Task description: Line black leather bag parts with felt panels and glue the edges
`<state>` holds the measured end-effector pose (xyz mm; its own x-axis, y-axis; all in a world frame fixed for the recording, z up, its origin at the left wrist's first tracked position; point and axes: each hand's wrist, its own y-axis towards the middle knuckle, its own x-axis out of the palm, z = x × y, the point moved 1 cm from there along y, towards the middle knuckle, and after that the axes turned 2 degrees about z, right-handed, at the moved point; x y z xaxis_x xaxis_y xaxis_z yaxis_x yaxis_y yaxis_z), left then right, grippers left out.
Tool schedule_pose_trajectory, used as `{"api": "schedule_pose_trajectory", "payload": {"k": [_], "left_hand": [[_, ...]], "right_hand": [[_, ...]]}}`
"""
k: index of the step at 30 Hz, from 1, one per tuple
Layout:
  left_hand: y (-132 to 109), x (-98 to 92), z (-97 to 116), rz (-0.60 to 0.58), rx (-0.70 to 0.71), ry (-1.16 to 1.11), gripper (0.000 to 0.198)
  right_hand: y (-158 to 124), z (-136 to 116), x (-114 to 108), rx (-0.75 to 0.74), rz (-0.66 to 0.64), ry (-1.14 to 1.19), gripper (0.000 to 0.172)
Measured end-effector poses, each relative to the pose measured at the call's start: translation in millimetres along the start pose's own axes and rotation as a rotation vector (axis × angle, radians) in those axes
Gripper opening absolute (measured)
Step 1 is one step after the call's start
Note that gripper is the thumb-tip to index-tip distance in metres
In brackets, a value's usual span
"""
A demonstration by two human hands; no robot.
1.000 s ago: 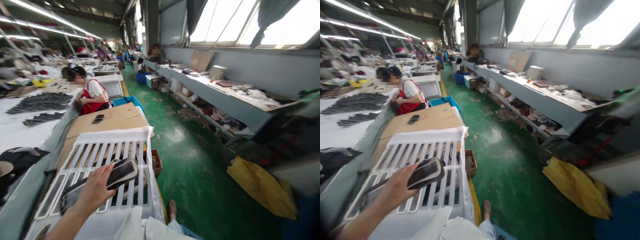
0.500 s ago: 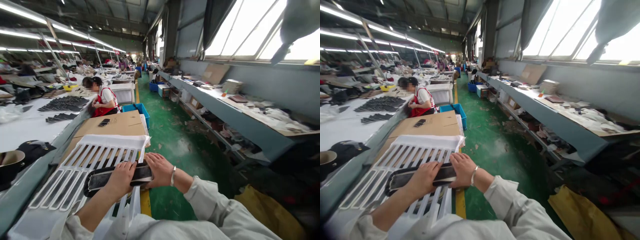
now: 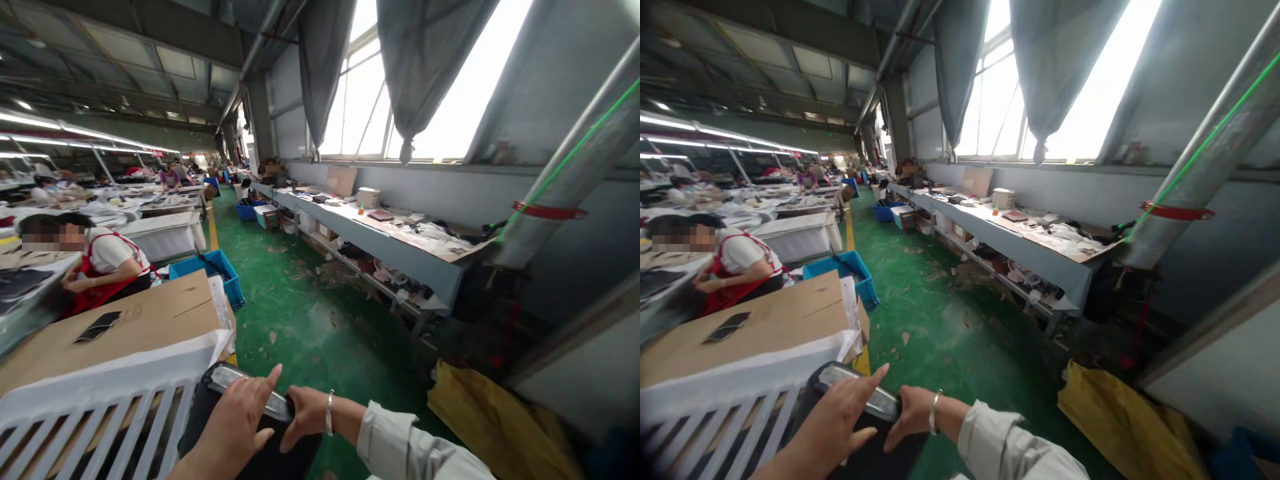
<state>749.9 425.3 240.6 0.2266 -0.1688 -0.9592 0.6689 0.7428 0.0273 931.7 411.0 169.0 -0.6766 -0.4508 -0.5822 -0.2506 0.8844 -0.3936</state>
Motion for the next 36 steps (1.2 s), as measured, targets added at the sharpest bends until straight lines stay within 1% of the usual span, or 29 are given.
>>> {"api": "schedule_pose_trajectory", "payload": {"k": [1,2,3,4,5,6,7,8,9,11,13,14,15,16,17,19,21,22,23,24,25,26,27,28,29,32,34,36], "left_hand": [[13,6.8,-3,0.086,-0.009,-0.095,0.079],[25,15.3,-8,0.188,-0.054,-0.194,0.073],[35,25.5,-15,0.302,-0.165,-0.293,0.066],[44,37.3,-22,0.387,-0.306,-0.405,0.062],[52,49.9,-28,0.461,-0.453,-0.532,0.060],[61,63.0,-30,0.484,-0.576,-0.659,0.061],[72,75.9,-28,0.464,-0.669,-0.782,0.061],[85,88.2,-23,0.409,-0.727,-0.894,0.060],[101,99.4,-15,0.343,-0.755,-0.996,0.057],[139,118.2,7,0.187,-0.744,-1.198,0.051],[184,130.0,30,0.050,-0.699,-1.394,0.047],[207,132.7,39,0.002,-0.669,-1.471,0.046],[229,133.1,46,-0.029,-0.638,-1.516,0.046],[250,131.1,51,-0.034,-0.605,-1.513,0.047],[271,126.6,53,-0.009,-0.567,-1.451,0.047],[313,110.1,51,0.127,-0.442,-1.172,0.049],[359,85.9,43,0.282,-0.217,-0.816,0.060],[384,73.2,39,0.321,-0.077,-0.666,0.071],[411,61.7,35,0.309,0.052,-0.557,0.085],[440,52.5,31,0.225,0.162,-0.496,0.096],[470,45.9,27,0.096,0.250,-0.482,0.103],[500,42.1,23,-0.053,0.309,-0.493,0.107],[530,40.7,19,-0.181,0.342,-0.523,0.109],[558,41.3,16,-0.274,0.356,-0.564,0.108],[586,43.3,13,-0.332,0.359,-0.610,0.107],[661,52.0,8,-0.386,0.370,-0.781,0.106],[707,54.9,11,-0.418,0.397,-0.860,0.106],[750,53.9,16,-0.422,0.430,-0.865,0.102]], "right_hand": [[-1,28,-16,0.074,-0.063,0.107,0.062],[-3,55,-30,0.121,-0.101,0.233,0.055],[-5,82,-43,0.156,-0.124,0.359,0.053],[-7,107,-54,0.182,-0.118,0.484,0.053],[-11,129,-65,0.198,-0.092,0.597,0.055],[-15,149,-75,0.214,-0.062,0.692,0.056],[-19,166,-86,0.227,-0.021,0.767,0.056],[-23,180,-98,0.219,0.039,0.806,0.055],[-26,192,-111,0.210,0.105,0.824,0.053],[-29,210,-137,0.193,0.234,0.827,0.051],[-29,223,-159,0.205,0.332,0.806,0.053],[-28,227,-169,0.215,0.366,0.790,0.054],[-26,231,-178,0.225,0.395,0.769,0.055],[-24,234,-186,0.234,0.421,0.745,0.055],[-21,236,-193,0.241,0.445,0.717,0.055],[-12,241,-208,0.252,0.499,0.655,0.054],[0,246,-225,0.260,0.542,0.590,0.054],[8,249,-236,0.262,0.554,0.554,0.056],[17,253,-248,0.261,0.559,0.515,0.058],[27,256,-262,0.255,0.554,0.475,0.061],[38,260,-278,0.242,0.542,0.440,0.063],[50,265,-295,0.227,0.524,0.410,0.065],[63,270,-313,0.212,0.502,0.387,0.064],[76,275,-332,0.202,0.477,0.369,0.063],[90,281,-351,0.198,0.452,0.353,0.062],[128,302,-407,0.202,0.416,0.301,0.062],[150,317,-441,0.204,0.444,0.254,0.066],[171,333,-472,0.214,0.511,0.200,0.071]]}}
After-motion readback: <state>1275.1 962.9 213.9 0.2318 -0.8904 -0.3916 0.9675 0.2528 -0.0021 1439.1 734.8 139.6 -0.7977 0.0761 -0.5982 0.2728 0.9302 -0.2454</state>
